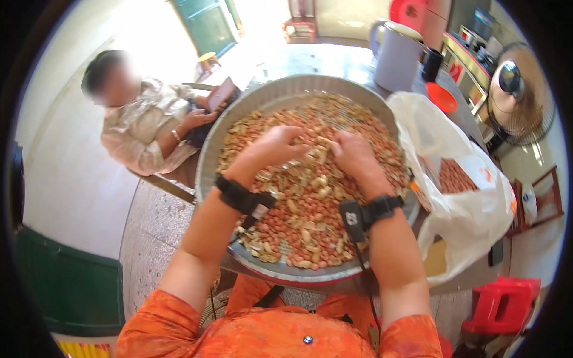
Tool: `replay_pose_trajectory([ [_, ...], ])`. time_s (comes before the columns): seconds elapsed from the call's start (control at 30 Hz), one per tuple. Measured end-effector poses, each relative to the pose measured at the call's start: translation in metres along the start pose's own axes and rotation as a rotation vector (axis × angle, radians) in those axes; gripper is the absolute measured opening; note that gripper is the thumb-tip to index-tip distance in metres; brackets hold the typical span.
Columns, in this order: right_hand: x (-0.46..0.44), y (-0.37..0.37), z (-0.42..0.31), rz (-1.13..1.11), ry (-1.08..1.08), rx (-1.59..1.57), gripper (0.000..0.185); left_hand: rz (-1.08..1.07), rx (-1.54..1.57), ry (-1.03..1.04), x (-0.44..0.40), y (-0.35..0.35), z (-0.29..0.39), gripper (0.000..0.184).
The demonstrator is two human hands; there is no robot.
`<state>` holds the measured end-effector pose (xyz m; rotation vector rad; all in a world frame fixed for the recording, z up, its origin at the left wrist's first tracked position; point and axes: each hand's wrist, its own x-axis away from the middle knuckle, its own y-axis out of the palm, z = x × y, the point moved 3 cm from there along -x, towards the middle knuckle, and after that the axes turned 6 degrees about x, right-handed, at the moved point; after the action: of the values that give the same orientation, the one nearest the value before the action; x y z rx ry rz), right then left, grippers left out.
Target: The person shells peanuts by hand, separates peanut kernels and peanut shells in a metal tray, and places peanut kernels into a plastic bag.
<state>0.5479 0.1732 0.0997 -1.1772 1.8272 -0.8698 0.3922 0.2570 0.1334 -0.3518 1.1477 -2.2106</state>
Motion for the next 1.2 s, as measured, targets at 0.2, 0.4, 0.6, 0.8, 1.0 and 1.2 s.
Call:
replay_pose_trajectory([
  [0.2,0.004,0.001,-0.021,-0.110,-0.109,-0.076,0.032,0.152,-0.014,-0.080,0.005,-0.001,-0.030,0.037],
  [0.4,0.018,0.006,-0.057,-0.177,-0.315,0.100,0.069,0.173,-0.017,-0.145,0.018,-0.011,-0.033,0.039],
  [0.6,0.020,0.016,-0.072,-0.232,-0.274,0.060,0.055,-0.133,0.000,0.179,0.007,0.023,-0.031,0.038],
  [0.8,0.011,0.027,-0.039,-0.217,-0.155,-0.129,0.023,-0.014,-0.014,0.165,0.015,0.013,-0.025,0.023],
  [1.0,0.006,0.025,-0.024,-0.017,-0.262,-0.148,0.013,0.089,0.090,0.165,0.013,0.006,-0.017,0.019],
  [1.2,0.001,0.016,-0.020,-0.138,-0.021,-0.245,0.005,0.113,0.062,0.179,0.002,0.012,-0.019,0.016],
])
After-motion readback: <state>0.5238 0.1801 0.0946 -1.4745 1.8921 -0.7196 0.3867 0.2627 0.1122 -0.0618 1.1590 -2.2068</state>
